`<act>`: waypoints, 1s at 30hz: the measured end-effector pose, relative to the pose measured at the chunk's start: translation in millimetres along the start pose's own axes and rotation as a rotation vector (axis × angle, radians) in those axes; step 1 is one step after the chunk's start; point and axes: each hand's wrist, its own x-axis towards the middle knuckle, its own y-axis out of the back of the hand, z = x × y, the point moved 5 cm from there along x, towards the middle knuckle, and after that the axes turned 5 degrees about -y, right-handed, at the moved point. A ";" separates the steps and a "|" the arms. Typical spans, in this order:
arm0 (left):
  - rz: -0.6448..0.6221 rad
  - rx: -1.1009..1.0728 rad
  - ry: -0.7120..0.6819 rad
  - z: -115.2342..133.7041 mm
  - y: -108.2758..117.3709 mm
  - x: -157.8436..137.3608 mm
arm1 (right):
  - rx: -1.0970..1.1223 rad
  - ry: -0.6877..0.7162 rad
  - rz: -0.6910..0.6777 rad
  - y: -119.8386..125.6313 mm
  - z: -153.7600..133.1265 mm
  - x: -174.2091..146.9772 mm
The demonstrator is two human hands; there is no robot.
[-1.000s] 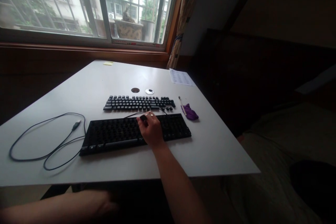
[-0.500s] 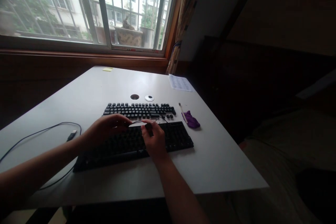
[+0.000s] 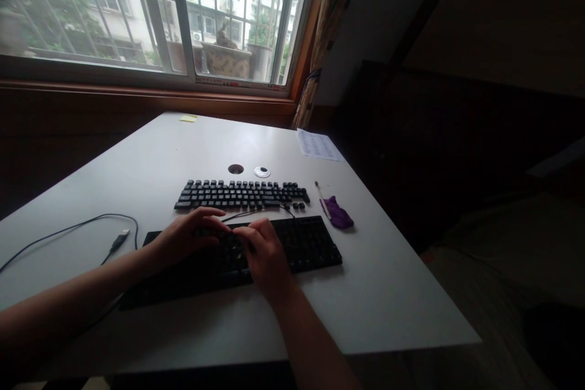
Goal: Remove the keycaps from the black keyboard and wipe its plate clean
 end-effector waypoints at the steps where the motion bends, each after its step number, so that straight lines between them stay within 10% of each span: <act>1: -0.002 0.012 -0.002 0.1 -0.4 -0.3 | -0.010 0.011 -0.019 -1.9 -1.0 -0.7; 21: -0.144 -0.081 0.030 -4.0 -6.1 -6.1 | -0.105 0.163 -0.169 -16.6 -11.6 -12.1; 30: -0.261 0.322 -0.161 7.7 -16.8 -5.8 | -0.207 0.025 -0.043 53.8 27.1 11.9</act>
